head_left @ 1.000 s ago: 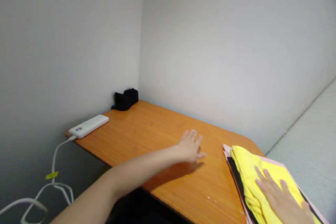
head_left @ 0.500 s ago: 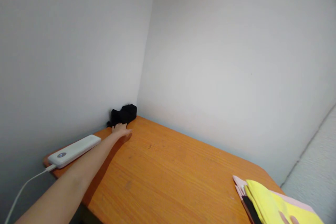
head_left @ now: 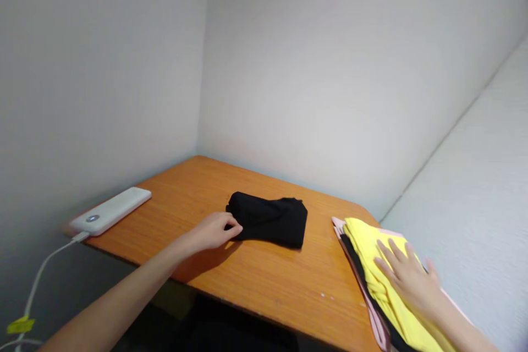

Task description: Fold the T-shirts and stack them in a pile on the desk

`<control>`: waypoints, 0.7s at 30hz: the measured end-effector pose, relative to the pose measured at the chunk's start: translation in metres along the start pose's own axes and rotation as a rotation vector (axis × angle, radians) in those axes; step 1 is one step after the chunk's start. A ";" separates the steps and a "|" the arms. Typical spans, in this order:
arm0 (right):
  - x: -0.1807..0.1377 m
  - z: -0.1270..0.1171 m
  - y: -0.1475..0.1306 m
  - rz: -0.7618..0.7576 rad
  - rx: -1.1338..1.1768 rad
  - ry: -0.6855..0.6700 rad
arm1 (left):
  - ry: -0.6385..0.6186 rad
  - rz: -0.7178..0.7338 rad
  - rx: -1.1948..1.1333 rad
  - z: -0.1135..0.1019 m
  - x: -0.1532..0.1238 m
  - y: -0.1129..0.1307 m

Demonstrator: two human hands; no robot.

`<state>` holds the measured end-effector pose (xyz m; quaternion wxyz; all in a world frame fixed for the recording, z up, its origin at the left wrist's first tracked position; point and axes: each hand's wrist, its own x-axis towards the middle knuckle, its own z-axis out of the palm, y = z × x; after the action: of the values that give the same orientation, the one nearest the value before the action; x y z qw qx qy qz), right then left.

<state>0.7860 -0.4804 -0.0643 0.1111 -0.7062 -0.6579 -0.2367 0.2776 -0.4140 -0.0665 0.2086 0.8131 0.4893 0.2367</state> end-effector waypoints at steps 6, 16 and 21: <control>-0.030 -0.058 -0.135 -0.226 0.525 -0.204 | 0.070 0.060 0.078 0.002 -0.026 0.012; -0.080 -0.068 -0.203 -0.211 0.777 -0.205 | -0.311 0.305 0.084 0.025 -0.124 0.091; -0.100 -0.093 -0.205 -0.011 0.832 -0.154 | -0.076 0.049 -0.268 0.030 -0.113 0.090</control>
<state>0.5652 -0.5891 -0.0634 0.3357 -0.6133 -0.7077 0.1019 0.3119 -0.5573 -0.0599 0.3278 0.7979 0.4251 0.2742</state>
